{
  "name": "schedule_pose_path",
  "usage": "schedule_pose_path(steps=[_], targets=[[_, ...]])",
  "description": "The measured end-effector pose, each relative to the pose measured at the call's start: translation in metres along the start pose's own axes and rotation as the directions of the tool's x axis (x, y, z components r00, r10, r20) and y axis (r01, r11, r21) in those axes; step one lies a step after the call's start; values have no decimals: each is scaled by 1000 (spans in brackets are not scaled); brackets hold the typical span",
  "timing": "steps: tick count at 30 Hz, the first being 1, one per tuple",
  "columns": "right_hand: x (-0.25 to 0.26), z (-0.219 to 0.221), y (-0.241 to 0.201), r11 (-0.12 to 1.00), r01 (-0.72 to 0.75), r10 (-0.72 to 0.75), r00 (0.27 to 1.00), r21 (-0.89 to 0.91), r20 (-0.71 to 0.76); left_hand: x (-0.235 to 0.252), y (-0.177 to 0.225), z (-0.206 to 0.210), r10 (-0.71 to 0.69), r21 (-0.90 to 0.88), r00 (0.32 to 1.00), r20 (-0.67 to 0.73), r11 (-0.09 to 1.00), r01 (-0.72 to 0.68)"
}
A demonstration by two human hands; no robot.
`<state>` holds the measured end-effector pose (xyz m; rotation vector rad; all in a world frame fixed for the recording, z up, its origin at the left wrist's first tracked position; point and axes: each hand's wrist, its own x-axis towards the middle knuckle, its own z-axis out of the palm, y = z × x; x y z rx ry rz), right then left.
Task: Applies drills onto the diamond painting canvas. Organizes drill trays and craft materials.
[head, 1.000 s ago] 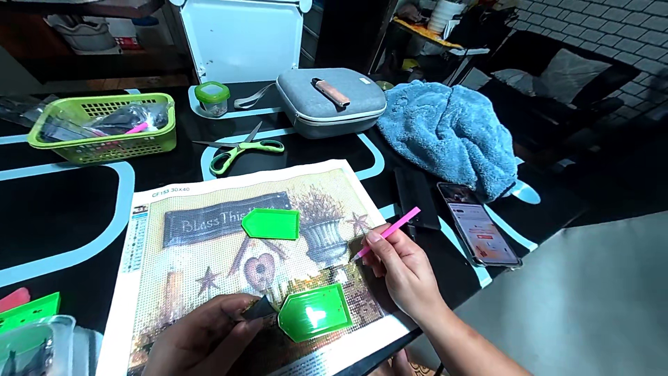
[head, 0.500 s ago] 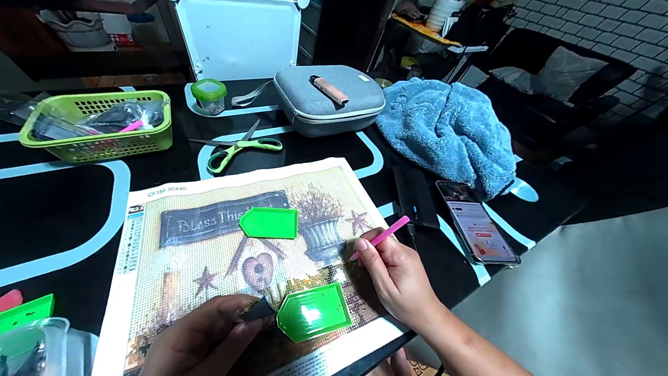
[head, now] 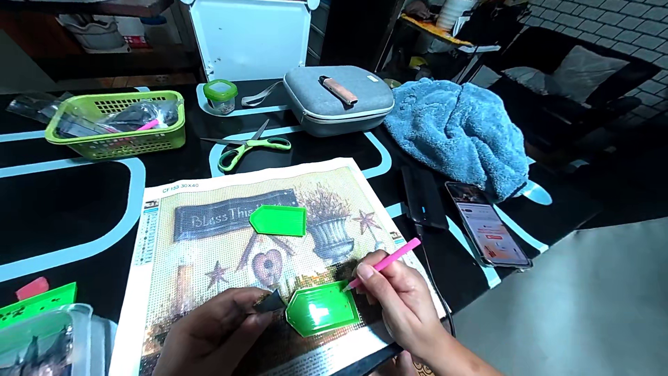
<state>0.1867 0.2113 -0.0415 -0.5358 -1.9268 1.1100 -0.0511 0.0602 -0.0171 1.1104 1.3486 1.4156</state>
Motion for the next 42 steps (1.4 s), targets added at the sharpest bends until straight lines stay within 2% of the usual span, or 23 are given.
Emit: schedule_pose_path(steps=[7,14,17,19,21,25,28,42], targets=[[0,2,1,995,26,-25,1000,-95,10,0,1,0,-14,17,1000,-8,1000,14],[0,3,1,995,25,-24,1000,-100,13,0,2,1,-16,17,1000,-13,1000,16],[2,0,-3,992,-108,113,991,69,-70,-1,2,0,-17,28,1000,-12,999,17],[9,-9,-4,955,-223,255,954,195,-156,0,2,0,-19,40,1000,-8,999,20],[18,-21,-2,931,-279,333,914,237,-232,0,0,-1,-20,54,1000,8,998,20],[21,-30,9,943,-318,333,906,99,-261,0,2,-2,-25,96,999,24,995,22],[18,-29,11,964,-267,258,935,-2,-244,0,2,-2,-8,61,1000,29,998,7],[15,-25,11,965,-181,146,972,-189,-185,-1,2,-4,-5,36,999,46,999,3]])
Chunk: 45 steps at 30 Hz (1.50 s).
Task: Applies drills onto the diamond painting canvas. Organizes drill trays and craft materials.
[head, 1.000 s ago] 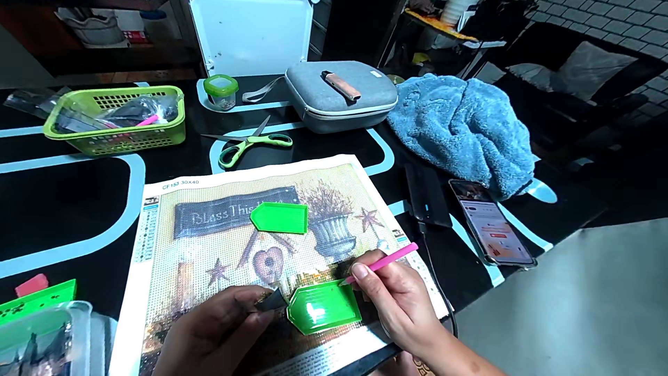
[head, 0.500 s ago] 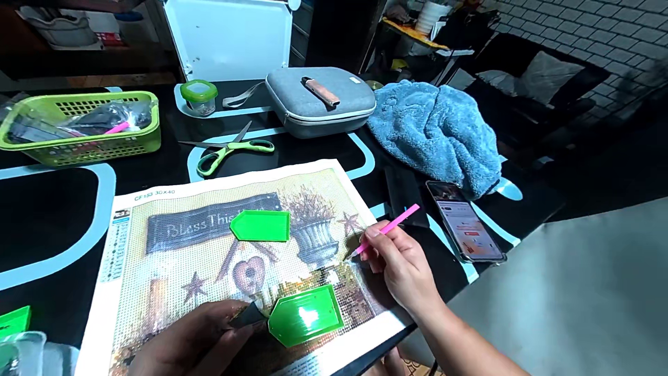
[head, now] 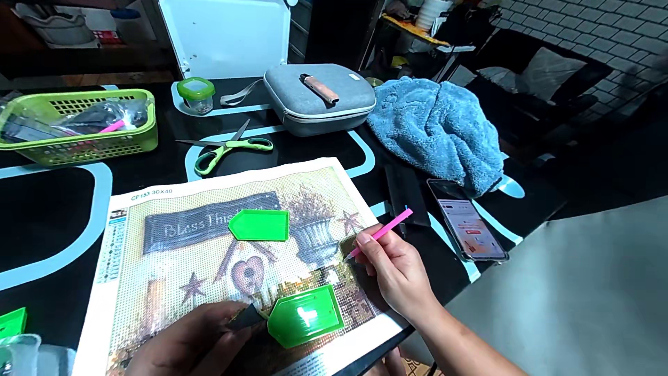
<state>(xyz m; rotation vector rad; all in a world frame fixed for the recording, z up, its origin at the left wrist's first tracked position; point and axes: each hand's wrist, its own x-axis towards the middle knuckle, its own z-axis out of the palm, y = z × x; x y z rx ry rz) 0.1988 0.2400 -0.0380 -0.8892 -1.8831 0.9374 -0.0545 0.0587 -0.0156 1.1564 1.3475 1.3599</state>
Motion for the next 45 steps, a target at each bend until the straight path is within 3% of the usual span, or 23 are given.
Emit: schedule_pose_path(steps=[19,23,26,41,43,45], targets=[[-2,0,2,946,233,-223,972,-224,71,1,-2,0,14,17,1000,-5,1000,-14],[-8,0,-7,987,155,-156,987,39,35,1,-1,1,1,14,1000,-23,1000,0],[-22,8,-15,969,113,-146,980,221,137,0,-1,2,-12,16,999,-39,1000,13],[-30,13,-14,968,214,-239,945,128,224,1,0,3,-14,-14,999,-42,1000,13],[-30,13,-13,966,178,-216,954,186,210,1,0,3,-14,-19,999,-43,1000,14],[-27,11,-15,954,38,-93,981,296,172,0,-1,3,-16,-22,999,-42,1000,15]])
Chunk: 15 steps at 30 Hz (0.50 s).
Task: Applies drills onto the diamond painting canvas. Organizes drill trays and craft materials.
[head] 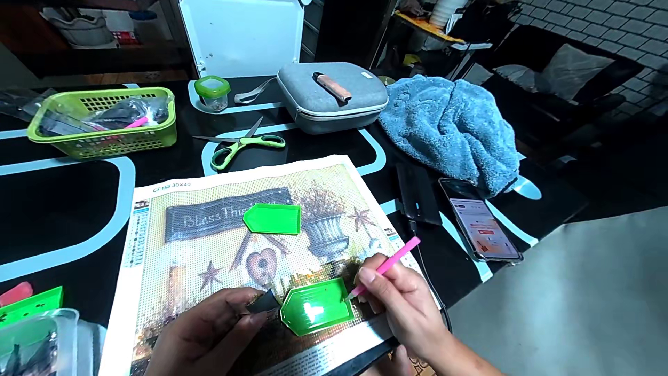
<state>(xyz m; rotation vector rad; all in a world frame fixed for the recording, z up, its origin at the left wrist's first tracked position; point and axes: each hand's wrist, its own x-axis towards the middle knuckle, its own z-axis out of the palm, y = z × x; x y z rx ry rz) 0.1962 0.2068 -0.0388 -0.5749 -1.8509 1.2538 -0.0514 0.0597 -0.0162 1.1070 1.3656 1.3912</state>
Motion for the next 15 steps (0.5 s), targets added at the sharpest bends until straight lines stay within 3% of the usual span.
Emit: schedule_pose_path(steps=[3,6,10,15], targets=[[14,-13,-3,975,-191,209,963,114,-169,1,-1,-1,13,19,1000,17,1000,-13],[33,-29,4,957,-285,291,915,63,-278,1,-1,-1,19,37,999,36,999,-21],[37,-33,11,962,-235,196,949,-140,-249,1,-1,-2,25,19,999,37,999,-26],[30,-31,17,971,-104,63,980,-217,-189,2,2,-2,20,39,999,43,999,-22]])
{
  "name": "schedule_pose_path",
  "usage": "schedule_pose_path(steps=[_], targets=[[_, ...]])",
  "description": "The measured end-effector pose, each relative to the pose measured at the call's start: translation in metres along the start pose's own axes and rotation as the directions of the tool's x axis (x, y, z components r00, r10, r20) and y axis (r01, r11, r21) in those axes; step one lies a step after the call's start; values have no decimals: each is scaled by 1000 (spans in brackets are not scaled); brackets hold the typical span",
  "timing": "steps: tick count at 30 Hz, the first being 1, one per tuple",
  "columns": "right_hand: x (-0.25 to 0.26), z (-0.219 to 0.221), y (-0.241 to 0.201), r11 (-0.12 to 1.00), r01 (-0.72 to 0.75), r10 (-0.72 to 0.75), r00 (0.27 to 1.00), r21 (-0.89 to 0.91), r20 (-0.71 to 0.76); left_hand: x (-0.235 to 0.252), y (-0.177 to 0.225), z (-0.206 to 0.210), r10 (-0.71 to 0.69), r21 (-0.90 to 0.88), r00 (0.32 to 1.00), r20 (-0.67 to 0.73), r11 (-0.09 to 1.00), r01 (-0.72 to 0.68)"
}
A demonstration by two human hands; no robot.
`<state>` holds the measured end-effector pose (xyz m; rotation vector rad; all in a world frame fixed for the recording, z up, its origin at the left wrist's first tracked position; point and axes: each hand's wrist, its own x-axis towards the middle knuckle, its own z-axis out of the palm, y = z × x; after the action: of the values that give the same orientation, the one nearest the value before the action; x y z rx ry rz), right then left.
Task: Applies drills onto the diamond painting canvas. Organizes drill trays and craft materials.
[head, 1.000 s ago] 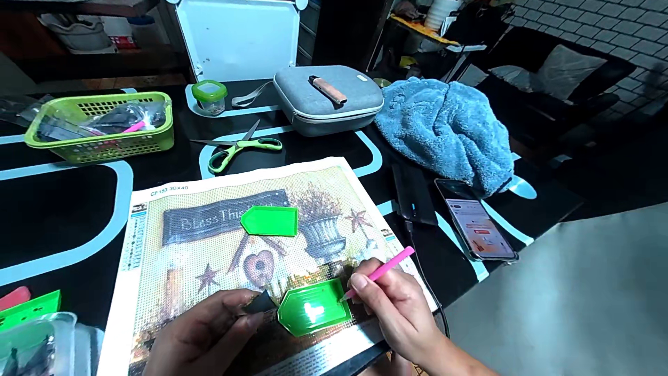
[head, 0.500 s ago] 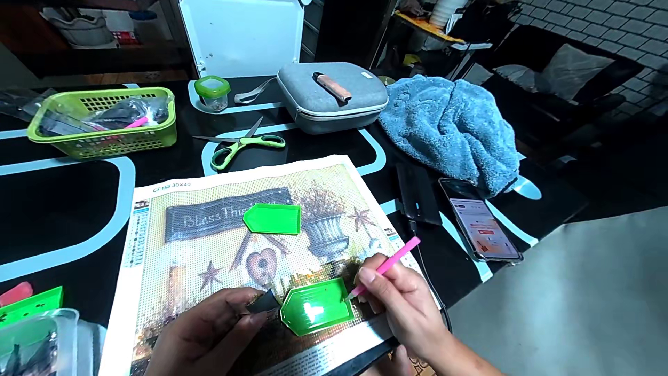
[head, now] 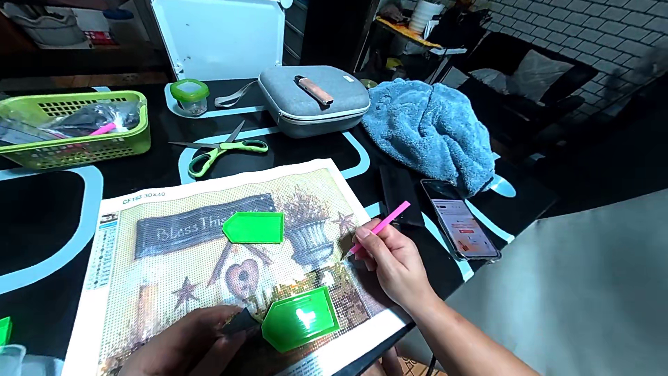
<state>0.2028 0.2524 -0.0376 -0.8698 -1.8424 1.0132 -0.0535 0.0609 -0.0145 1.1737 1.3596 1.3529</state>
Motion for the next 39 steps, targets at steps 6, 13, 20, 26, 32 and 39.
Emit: schedule_pose_path(steps=[6,13,20,26,32,39], targets=[[0,1,0,999,19,-19,999,-26,27,0,0,-1,-4,15,1000,3,1000,4],[-1,2,0,996,64,-61,997,-63,45,0,-2,-1,0,17,1000,5,1000,0],[-1,2,3,970,183,-173,982,-159,74,-1,-2,-2,-1,9,1000,10,1000,1],[-1,0,-1,956,178,-156,981,-233,113,-1,-1,-2,1,11,1000,0,1000,-1],[6,-3,-18,953,-225,225,974,203,27,-1,0,-1,-2,10,1000,-3,1000,2],[-30,24,-22,980,104,-135,974,167,184,-2,0,1,-32,-19,999,-35,999,31]])
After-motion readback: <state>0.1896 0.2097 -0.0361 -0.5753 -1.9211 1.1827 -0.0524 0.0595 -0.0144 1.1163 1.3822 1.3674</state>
